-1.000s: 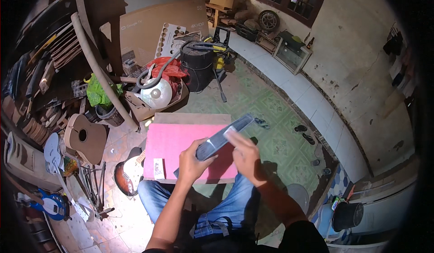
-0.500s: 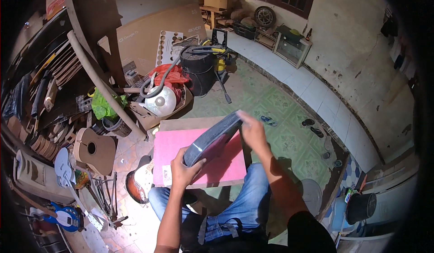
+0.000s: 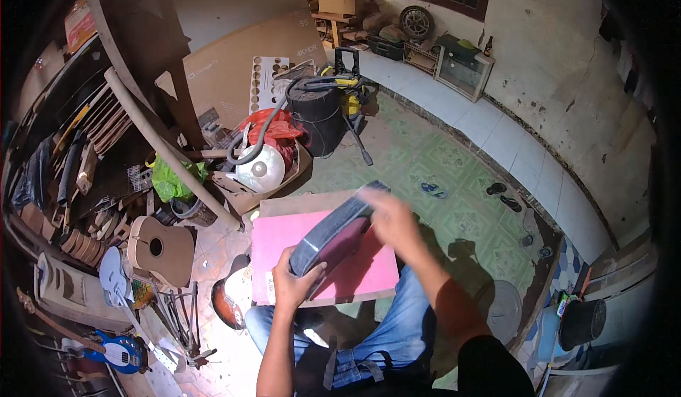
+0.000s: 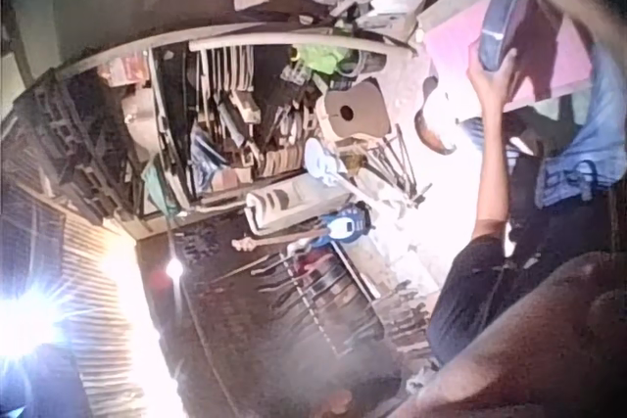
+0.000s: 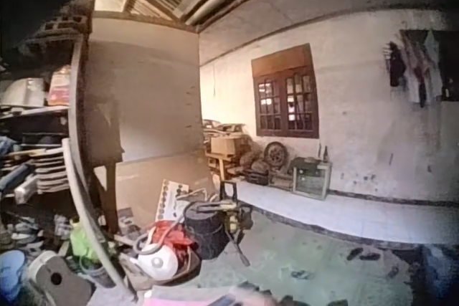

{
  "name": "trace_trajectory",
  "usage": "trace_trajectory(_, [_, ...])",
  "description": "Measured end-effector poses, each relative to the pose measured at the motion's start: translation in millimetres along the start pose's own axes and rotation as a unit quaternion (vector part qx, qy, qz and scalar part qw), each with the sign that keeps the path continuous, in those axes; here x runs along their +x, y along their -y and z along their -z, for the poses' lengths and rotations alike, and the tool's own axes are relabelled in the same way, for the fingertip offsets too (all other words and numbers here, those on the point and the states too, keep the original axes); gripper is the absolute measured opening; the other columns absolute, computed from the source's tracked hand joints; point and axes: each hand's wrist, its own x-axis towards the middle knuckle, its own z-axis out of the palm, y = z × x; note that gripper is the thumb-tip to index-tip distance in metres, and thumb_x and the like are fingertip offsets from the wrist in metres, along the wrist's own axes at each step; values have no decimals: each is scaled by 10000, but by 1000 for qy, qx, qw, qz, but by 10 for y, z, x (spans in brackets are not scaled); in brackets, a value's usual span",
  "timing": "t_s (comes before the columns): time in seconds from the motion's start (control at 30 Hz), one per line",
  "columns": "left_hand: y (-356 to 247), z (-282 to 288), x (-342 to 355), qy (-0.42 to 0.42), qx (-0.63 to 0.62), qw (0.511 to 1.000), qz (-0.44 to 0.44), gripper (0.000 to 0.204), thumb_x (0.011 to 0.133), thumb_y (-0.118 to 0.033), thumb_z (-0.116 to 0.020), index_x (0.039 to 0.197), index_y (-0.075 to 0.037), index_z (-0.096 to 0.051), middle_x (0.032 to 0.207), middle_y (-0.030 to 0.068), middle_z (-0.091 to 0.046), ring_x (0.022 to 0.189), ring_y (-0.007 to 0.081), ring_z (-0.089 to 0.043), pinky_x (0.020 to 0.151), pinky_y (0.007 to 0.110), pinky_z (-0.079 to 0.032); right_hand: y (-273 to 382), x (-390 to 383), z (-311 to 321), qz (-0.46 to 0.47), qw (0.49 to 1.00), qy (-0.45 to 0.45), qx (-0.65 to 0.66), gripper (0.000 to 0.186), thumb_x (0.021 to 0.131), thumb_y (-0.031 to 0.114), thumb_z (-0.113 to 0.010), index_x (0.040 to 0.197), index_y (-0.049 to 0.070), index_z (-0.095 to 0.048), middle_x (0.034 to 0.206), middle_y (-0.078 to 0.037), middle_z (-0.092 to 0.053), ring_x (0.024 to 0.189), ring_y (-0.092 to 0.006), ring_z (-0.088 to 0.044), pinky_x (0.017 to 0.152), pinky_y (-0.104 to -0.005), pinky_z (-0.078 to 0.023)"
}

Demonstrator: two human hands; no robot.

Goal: The person sands the surface and edges of a guitar body with a block and cloth.

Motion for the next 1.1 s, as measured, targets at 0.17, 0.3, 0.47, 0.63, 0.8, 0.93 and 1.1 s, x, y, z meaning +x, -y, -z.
trace_trajectory(0.17, [-209, -17, 20, 9, -18, 999, -25, 410, 792, -28, -879, 1116, 13, -630, 927, 83, -745, 827, 134, -722, 724, 291, -599, -221, 39, -40, -21, 998, -51, -27, 501, 831, -82, -472, 1244, 28, -734, 1290, -223, -703, 1231, -356, -671, 1085, -403, -505])
trace_trajectory(0.3, [-110, -64, 21, 23, -115, 993, 24, 396, 804, 10, -858, 1118, 28, -617, 944, 107, -754, 845, 153, -734, 717, 308, -633, -800, 198, 127, -284, 950, -32, 129, 487, 830, -62, -491, 1258, -14, -719, 1300, -232, -701, 1234, -303, -682, 1105, -354, -473])
trace_trajectory(0.47, [-231, -8, 18, 17, -32, 999, 0, 388, 819, 23, -839, 1121, 42, -596, 943, 130, -748, 854, 187, -750, 712, 320, -634, -43, 65, 15, 13, 999, -20, 49, 499, 829, -61, -490, 1276, -8, -706, 1307, -212, -699, 1241, -339, -668, 1089, -390, -496])
trace_trajectory(0.63, [-230, -51, 75, 17, -66, 998, 19, 399, 817, 20, -845, 1119, 48, -585, 935, 126, -742, 820, 186, -750, 715, 320, -633, -309, 145, -69, -93, 990, -101, 19, 478, 840, -54, -506, 1268, 5, -710, 1303, -234, -686, 1229, -357, -664, 1067, -412, -515])
trace_trajectory(0.8, [-197, -38, 54, 18, -54, 998, 12, 410, 816, 22, -846, 1135, 52, -590, 943, 123, -745, 820, 169, -740, 728, 318, -630, 587, -275, -372, 83, 995, 23, -48, 471, 854, -2, -565, 1285, 99, -729, 1371, -156, -671, 1186, -335, -684, 1013, -442, -544])
trace_trajectory(0.93, [-211, -35, 27, 19, -28, 999, -31, 410, 823, 15, -842, 1150, 40, -597, 936, 109, -745, 812, 163, -737, 728, 314, -626, 237, -76, -225, 77, 992, 20, -102, 468, 867, -9, -540, 1283, 99, -726, 1341, -168, -683, 1174, -335, -688, 1021, -424, -553])
trace_trajectory(1.1, [-128, -65, 37, 14, 2, 999, -30, 434, 807, 2, -858, 1157, 29, -603, 934, 107, -743, 818, 153, -732, 720, 311, -620, 425, -15, -156, 5, 991, 56, -123, 470, 849, 18, -558, 1294, 55, -704, 1367, -197, -661, 1127, -394, -689, 1011, -432, -548])
